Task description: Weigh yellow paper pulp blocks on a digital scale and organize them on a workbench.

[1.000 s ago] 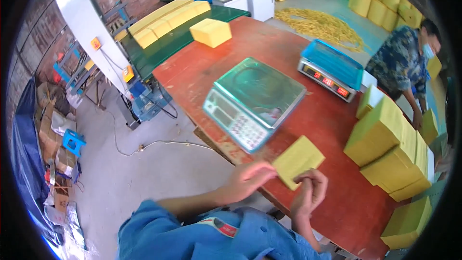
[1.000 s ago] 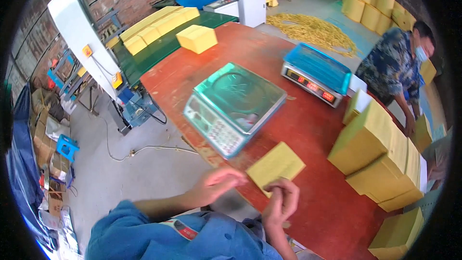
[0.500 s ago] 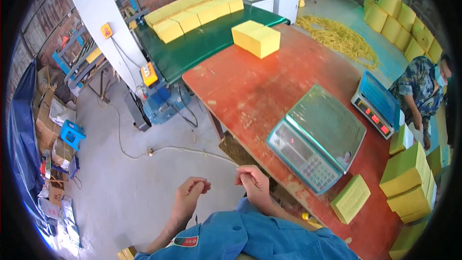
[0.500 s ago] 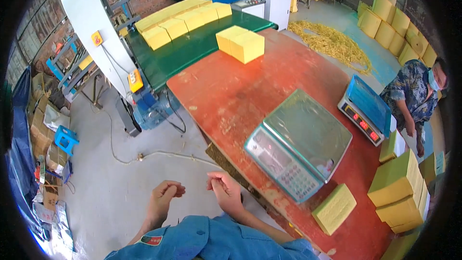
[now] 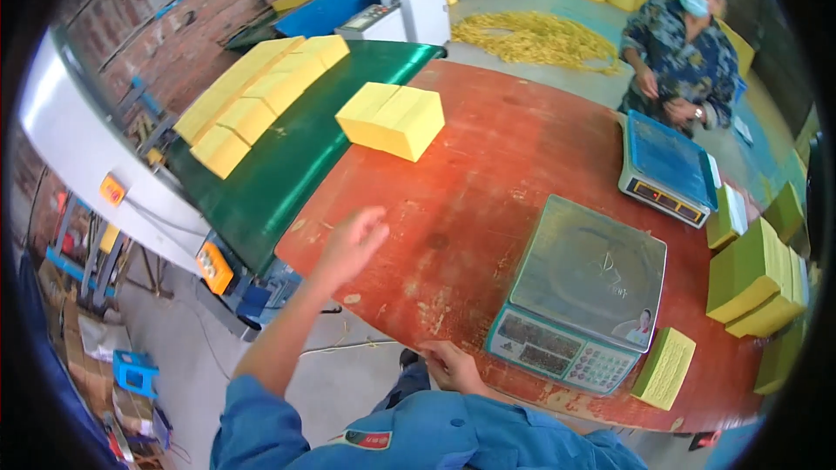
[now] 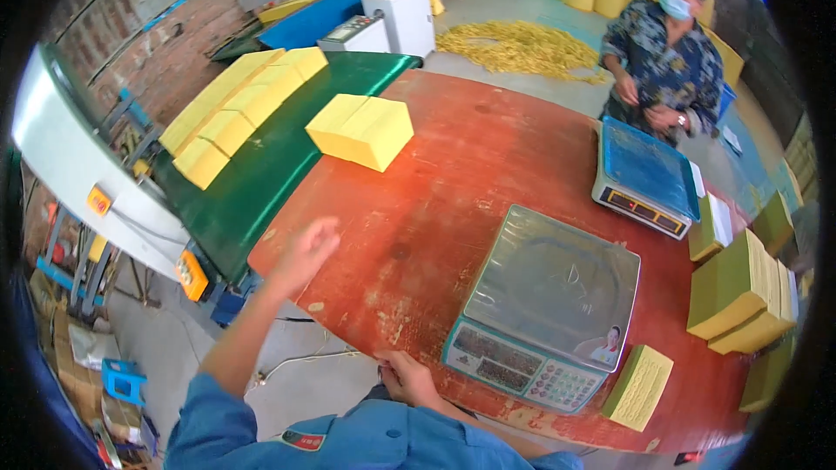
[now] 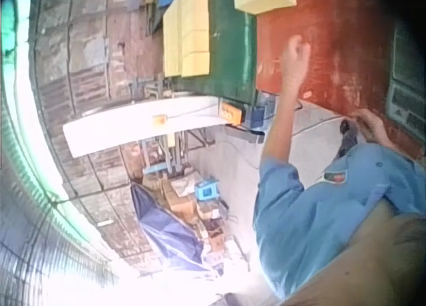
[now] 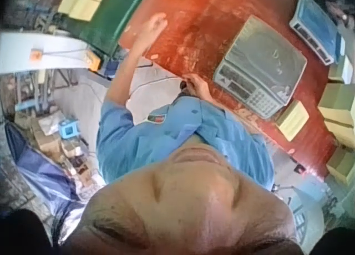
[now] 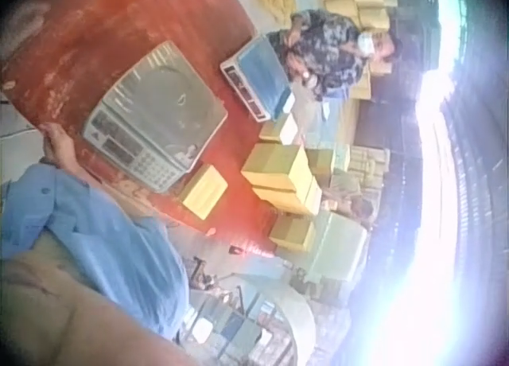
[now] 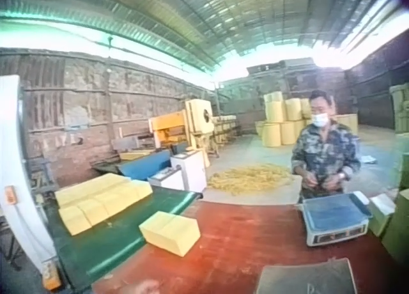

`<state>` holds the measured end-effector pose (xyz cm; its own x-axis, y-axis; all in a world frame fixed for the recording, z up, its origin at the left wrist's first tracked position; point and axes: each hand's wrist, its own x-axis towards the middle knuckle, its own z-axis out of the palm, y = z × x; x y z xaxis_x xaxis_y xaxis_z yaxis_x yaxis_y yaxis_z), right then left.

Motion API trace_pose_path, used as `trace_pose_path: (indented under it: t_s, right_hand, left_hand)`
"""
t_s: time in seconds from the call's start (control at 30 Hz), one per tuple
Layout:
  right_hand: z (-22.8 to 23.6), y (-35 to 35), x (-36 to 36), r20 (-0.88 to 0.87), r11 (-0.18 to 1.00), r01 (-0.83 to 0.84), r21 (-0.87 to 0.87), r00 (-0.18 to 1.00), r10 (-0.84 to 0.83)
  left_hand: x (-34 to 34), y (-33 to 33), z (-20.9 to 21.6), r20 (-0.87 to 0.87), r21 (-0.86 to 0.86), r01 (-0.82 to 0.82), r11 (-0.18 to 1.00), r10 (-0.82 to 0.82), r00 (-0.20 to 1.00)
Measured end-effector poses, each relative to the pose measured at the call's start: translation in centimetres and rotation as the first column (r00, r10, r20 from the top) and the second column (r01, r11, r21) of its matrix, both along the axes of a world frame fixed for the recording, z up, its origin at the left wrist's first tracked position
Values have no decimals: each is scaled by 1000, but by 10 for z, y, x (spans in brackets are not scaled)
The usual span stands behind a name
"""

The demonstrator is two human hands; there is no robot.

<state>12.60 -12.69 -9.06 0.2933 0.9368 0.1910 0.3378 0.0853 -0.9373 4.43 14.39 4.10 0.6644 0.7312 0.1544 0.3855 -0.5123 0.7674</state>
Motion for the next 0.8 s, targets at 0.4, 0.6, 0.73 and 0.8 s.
trace_pose_path:
  t_s: [0.4, 0.6, 0.73, 0.8]
  right_hand:
    - [-5, 26, -25, 378, 735, 672, 89, 660, -649]
    - [-9, 21, -34, 428, 667, 741, 78, 579, -694]
    - [-12, 21, -34, 447, 639, 762, 105, 538, -715]
    - [-13, 26, -35, 416, 641, 759, 113, 550, -725]
  left_hand:
    - [240, 397, -93, -305, 505, 407, 761, -283, 909]
    - [283, 385, -115, -308, 852, 411, 324, -323, 895]
    - [248, 315, -100, -430, 508, 572, 644, -386, 816]
    - [220, 282, -91, -462, 408, 578, 707, -386, 798]
